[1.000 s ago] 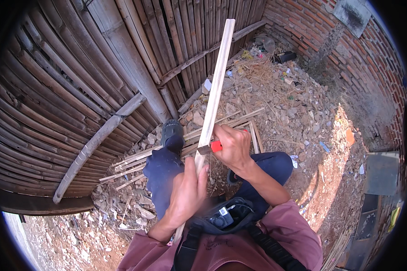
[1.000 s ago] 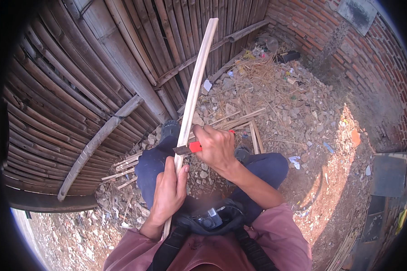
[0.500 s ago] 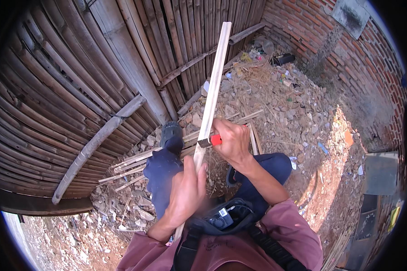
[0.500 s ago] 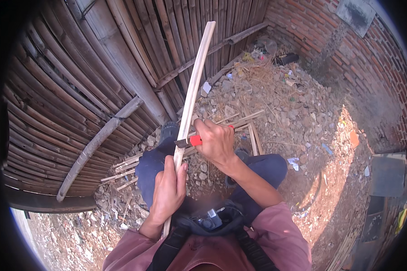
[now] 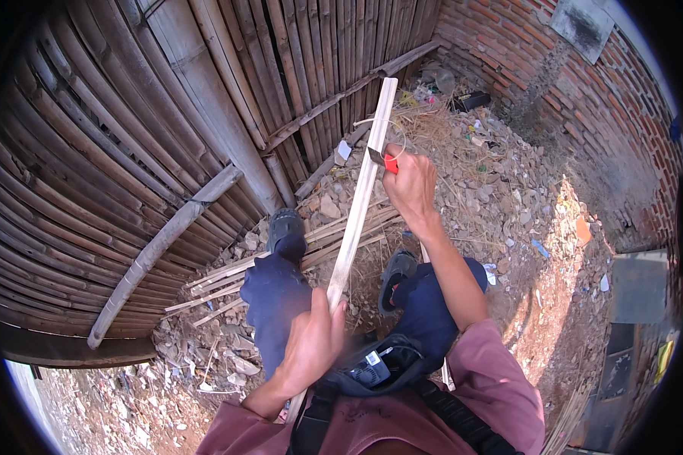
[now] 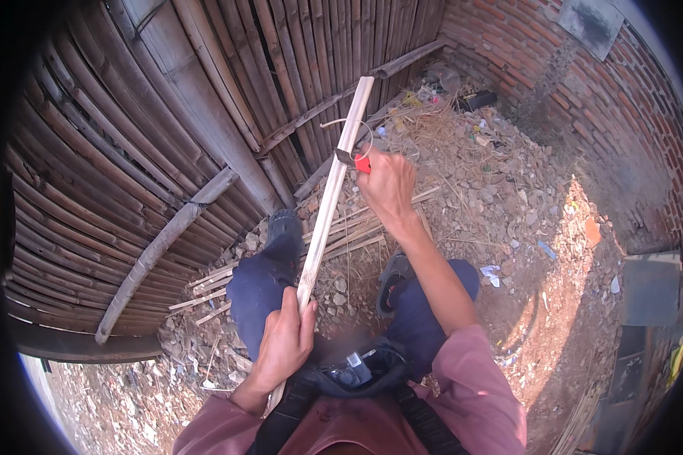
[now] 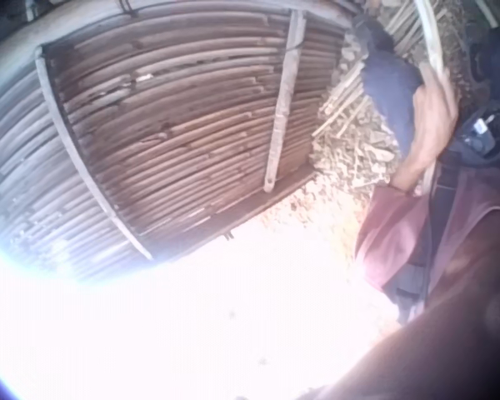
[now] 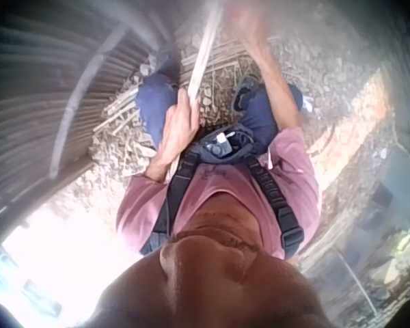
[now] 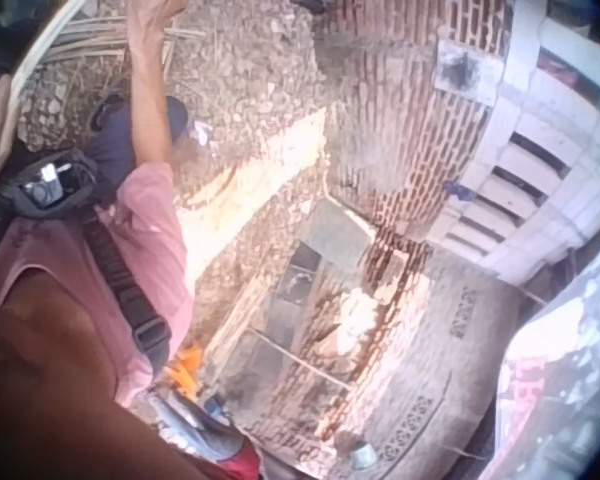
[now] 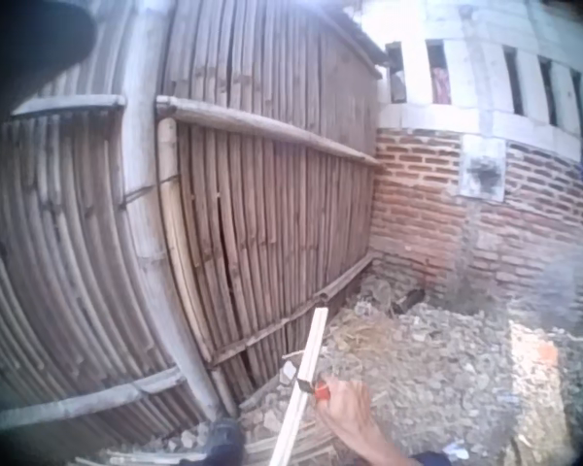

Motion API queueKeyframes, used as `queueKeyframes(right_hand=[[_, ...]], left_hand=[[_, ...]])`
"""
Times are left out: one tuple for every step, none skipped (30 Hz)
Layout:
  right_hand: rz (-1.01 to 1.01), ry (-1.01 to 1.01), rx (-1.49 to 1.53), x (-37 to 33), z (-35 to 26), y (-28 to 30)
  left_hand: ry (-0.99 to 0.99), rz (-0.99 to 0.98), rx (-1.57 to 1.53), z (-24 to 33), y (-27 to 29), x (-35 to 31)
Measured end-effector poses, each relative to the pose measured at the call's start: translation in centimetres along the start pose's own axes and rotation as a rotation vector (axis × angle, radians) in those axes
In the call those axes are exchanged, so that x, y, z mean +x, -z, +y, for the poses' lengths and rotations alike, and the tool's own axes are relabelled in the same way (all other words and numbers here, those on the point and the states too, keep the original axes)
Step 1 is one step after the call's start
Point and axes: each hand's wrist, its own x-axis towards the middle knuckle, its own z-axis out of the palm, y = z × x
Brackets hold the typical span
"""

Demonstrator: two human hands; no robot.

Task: The person uses a small red knife to shave and thin a long bamboo slat, removing long thin strips of wood by hand.

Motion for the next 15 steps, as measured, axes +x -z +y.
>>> queueKeyframes(right_hand=[[0.014, -0.009, -0.011, 0.7, 0.7, -0.1], [0.029, -0.018, -0.023, 1.5, 1.3, -0.2], [0.028, -0.017, -0.031, 2.2, 1.6, -0.5], [0.028, -0.017, -0.043, 2.8, 1.9, -0.7], [0.028, -0.018, -0.055, 3.5, 2.3, -0.8], [0.046, -0.027, -0.067, 4.1, 3.1, -1.2], [0.068, -0.036, -0.079, 4.9, 3.9, -1.6], [0.089, -0.044, -0.090, 5.9, 4.9, -1.9], [0.073, -0.110, -0.077, 7.2, 5.6, -2.1], [0.059, -0.180, -0.070, 8.5, 6.6, -2.0], [0.044, -0.250, -0.060, 9.7, 7.5, -1.8], [0.006, -0.262, -0.071, 11.0, 8.5, -1.9], [-0.039, -0.281, -0.087, 11.5, 10.0, -2.1], [-0.084, -0.299, -0.102, 12.0, 11.3, -2.5], [-0.209, -0.324, -0.168, 12.3, 13.5, -3.3]], left_hand=[[0.005, -0.010, -0.008, 0.0, 0.1, -0.2], [0.011, -0.020, -0.017, 0.1, 0.2, -0.3], [0.022, -0.026, -0.025, 0.1, 0.3, -0.5], [0.025, -0.032, -0.023, -0.1, 0.3, -0.7], [0.028, -0.038, -0.020, -0.2, 0.3, -0.9], [0.028, -0.044, -0.019, -0.3, 0.3, -1.0], [0.025, -0.050, -0.026, -0.3, 0.3, -1.1], [0.023, -0.055, -0.034, -0.4, 0.3, -1.3], [0.026, -0.055, -0.037, -0.5, 0.4, -1.6], [0.014, -0.079, -0.039, -0.4, 0.5, -2.0], [0.003, -0.102, -0.040, -0.2, 0.6, -2.5], [-0.011, -0.121, -0.042, -0.2, 0.6, -2.7], [-0.024, -0.123, -0.075, -0.4, 0.3, -3.0], [0.000, -0.124, -0.105, -0.5, 0.4, -2.8], [0.018, -0.133, -0.140, -0.5, 0.5, -2.1]])
